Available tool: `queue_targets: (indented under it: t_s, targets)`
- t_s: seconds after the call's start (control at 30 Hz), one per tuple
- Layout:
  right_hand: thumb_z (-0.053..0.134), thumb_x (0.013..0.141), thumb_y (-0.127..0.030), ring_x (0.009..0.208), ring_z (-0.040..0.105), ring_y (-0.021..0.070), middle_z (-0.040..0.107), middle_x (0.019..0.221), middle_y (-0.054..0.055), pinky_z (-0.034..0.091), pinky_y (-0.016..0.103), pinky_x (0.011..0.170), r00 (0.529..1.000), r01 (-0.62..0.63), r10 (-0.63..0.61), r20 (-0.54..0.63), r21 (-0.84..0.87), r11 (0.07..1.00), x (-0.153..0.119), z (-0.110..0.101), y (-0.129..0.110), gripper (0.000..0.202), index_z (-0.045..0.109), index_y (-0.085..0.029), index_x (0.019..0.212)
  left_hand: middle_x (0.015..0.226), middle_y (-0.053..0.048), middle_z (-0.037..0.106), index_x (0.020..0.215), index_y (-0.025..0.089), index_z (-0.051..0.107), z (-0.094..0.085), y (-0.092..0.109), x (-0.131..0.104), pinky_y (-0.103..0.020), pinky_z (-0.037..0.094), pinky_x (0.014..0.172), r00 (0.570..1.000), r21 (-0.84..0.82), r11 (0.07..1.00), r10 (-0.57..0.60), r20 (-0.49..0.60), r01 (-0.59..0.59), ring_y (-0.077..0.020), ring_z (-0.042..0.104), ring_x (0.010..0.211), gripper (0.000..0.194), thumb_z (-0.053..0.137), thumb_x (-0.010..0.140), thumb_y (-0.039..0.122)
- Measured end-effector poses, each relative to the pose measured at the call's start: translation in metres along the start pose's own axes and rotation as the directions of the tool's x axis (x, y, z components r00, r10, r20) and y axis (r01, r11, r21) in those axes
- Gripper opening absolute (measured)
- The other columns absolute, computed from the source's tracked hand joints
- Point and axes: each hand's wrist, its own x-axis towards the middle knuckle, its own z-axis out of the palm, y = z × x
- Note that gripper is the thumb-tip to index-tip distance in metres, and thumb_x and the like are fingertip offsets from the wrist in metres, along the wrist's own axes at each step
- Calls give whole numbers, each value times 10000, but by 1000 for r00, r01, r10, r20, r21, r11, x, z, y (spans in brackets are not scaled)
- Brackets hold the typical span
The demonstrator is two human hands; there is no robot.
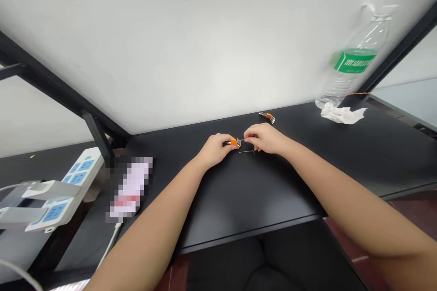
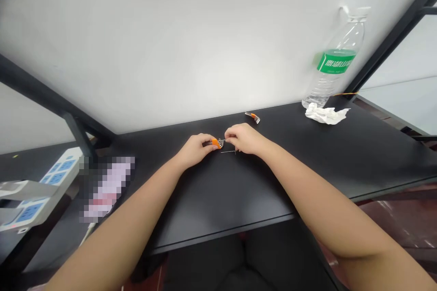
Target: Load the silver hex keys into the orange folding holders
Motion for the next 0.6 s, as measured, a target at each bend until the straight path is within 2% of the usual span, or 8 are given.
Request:
queue_targets:
  t_s: [0.17, 0.33, 0.47, 0.53, 0.6]
  targets:
    - [656, 899, -221, 476, 600, 119, 624, 613, -8, 504, 233, 467, 983, -176, 162, 82, 216, 960, 1, 3, -7, 73, 684, -184, 842, 993, -6, 764, 928, 239, 770, 1, 0, 0, -321, 506, 906, 999, -15, 999, 42, -9, -42, -187, 681, 933, 121, 680, 871, 296]
    - [775, 834, -270, 454, 549, 95, 604, 614, -7, 462, 201, 375, 947, -318, 287, 142, 519, 793, 8, 10, -1, 138, 683, -168, 825, 978, -13, 751, 938, 234, 767, 2, -1, 0, -311, 503, 872, 996, 5, 996, 87, -5, -87, -177, 675, 895, 126, 677, 876, 297]
    - [808, 821, -303, 410, 472, 64, 599, 594, -19, 391, 172, 329, 926, -375, 316, 208, 604, 703, 12, 15, 5, 201, 656, -171, 831, 930, -17, 734, 929, 232, 766, 5, 1, 1, -303, 496, 829, 993, 39, 992, 118, -6, -117, -172, 658, 851, 126, 664, 885, 292]
    - [799, 835, -324, 394, 453, 62, 594, 578, -26, 376, 171, 318, 923, -381, 325, 206, 613, 692, 13, 18, 6, 227, 623, -180, 829, 909, -17, 726, 918, 229, 765, 7, 3, 0, -298, 494, 810, 993, 54, 991, 121, -9, -121, -168, 651, 831, 122, 658, 884, 277]
    - [778, 858, -343, 390, 457, 71, 596, 569, -30, 381, 177, 315, 932, -352, 325, 158, 603, 716, 14, 21, 4, 248, 580, -195, 835, 901, -18, 724, 910, 227, 764, 8, 5, 0, -294, 492, 798, 994, 67, 992, 111, -18, -110, -167, 649, 818, 123, 654, 882, 272]
